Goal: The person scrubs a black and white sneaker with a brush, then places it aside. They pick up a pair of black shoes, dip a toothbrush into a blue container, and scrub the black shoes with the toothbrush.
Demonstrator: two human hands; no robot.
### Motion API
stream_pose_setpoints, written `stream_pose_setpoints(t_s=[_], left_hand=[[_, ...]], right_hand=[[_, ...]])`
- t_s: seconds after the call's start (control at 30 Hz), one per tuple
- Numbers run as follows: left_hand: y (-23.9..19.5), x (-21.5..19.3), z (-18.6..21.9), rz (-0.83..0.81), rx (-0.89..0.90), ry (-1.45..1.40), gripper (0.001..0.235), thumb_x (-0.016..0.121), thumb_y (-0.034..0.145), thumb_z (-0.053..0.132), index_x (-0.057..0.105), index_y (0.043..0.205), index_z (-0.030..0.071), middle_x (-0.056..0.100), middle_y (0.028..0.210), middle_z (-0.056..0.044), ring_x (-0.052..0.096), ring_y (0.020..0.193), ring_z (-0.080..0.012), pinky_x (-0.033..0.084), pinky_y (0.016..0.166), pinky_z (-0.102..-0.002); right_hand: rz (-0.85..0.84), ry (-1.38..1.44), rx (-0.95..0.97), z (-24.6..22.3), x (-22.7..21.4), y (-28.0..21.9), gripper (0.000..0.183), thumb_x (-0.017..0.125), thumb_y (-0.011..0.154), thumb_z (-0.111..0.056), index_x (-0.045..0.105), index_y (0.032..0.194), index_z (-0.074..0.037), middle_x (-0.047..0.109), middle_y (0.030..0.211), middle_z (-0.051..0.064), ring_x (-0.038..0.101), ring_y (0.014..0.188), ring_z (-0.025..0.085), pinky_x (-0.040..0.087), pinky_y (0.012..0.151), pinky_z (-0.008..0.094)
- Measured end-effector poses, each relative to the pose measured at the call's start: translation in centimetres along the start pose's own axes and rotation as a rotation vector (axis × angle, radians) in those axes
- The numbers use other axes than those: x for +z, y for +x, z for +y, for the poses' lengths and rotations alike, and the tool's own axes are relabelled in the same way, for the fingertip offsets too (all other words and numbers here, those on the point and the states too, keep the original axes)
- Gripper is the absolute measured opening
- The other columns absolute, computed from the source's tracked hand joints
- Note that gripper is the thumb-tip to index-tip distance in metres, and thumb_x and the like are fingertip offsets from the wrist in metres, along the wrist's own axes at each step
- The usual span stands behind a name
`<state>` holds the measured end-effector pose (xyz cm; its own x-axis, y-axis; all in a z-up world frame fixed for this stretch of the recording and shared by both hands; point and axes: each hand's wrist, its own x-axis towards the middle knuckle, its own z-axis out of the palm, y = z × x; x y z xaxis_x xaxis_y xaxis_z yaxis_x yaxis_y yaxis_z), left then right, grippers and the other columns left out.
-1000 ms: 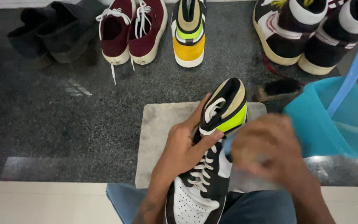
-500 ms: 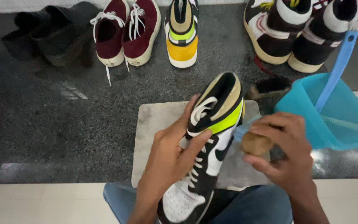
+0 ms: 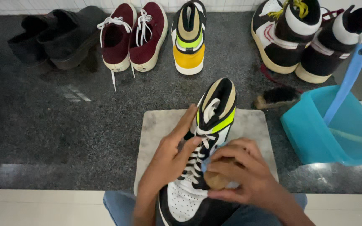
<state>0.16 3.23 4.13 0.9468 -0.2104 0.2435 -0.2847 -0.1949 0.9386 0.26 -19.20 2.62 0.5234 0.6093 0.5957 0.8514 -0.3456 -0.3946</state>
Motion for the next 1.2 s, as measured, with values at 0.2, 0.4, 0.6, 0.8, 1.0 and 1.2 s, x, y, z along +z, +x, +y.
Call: stream_pose_setpoints(t_s=[0.2,0.4,0.6,0.8,1.0,1.2], left_hand=[[-1.0,-0.6,-1.6,0.023,-0.045,-0.182,0.05,0.044,0.108,0.022,0.039,0.157,0.011,0.03,0.17,-0.012,0.021,0.161,-0.0269,0.02,0.131,-0.042],[-1.2,-0.8,-2.3,0.062,-0.047,-0.238,0.047,0.04,0.109,0.019,0.04,0.156,0.009,0.034,0.168,-0.013,0.027,0.16,-0.0298,0.025,0.131,-0.044],[-1.3,-0.4,-3.5,0.102,0.029,-0.213,0.043,0.041,0.109,0.008,0.046,0.151,0.004,0.042,0.164,-0.015,0.033,0.157,-0.0245,0.018,0.133,-0.037],[-1.6,-0.8,-3.0,0.082,-0.029,-0.271,0.045,0.041,0.11,0.013,0.042,0.154,0.007,0.037,0.167,-0.011,0.028,0.16,-0.0262,0.025,0.132,-0.04],[-1.2,-0.4,-3.8,0.208,-0.073,-0.296,0.04,0.045,0.105,0.009,0.056,0.143,0.007,0.049,0.16,-0.019,0.04,0.154,-0.0271,0.027,0.128,-0.038],[-2.0,2.3,-2.3,0.38,-0.035,-0.502,0.035,0.05,0.104,0.01,0.058,0.137,0.004,0.04,0.165,-0.021,0.034,0.157,-0.0259,0.026,0.128,-0.036]], right_hand=[[0.156,-0.33,0.057,3.3,-1.6,0.2,0.039,0.074,0.088,-0.043,0.069,0.117,-0.017,0.064,0.121,0.006,0.055,0.116,0.026,0.034,0.103,0.045],[0.116,-0.299,0.065,4.5,-0.5,-0.1,0.04,0.083,0.086,-0.039,0.069,0.116,-0.017,0.066,0.125,0.008,0.059,0.118,0.03,0.036,0.104,0.05],[-0.057,-0.194,-0.176,-1.9,-0.5,1.7,0.04,0.07,0.094,-0.051,0.07,0.114,-0.016,0.067,0.118,0.006,0.057,0.112,0.025,0.046,0.101,0.046],[0.285,-0.331,0.301,2.2,-1.7,0.6,0.045,0.076,0.098,-0.033,0.069,0.127,0.001,0.065,0.127,0.021,0.058,0.124,0.039,0.044,0.105,0.051],[0.229,0.779,1.286,-1.0,-0.4,-0.8,0.082,0.019,0.096,-0.057,0.064,0.138,-0.002,0.078,0.132,0.022,0.075,0.111,0.037,0.06,0.081,0.054],[0.343,0.831,0.956,0.7,0.0,-1.2,0.073,0.043,0.091,-0.075,0.067,0.103,-0.006,0.076,0.119,0.018,0.069,0.136,0.03,0.051,0.072,0.04]])
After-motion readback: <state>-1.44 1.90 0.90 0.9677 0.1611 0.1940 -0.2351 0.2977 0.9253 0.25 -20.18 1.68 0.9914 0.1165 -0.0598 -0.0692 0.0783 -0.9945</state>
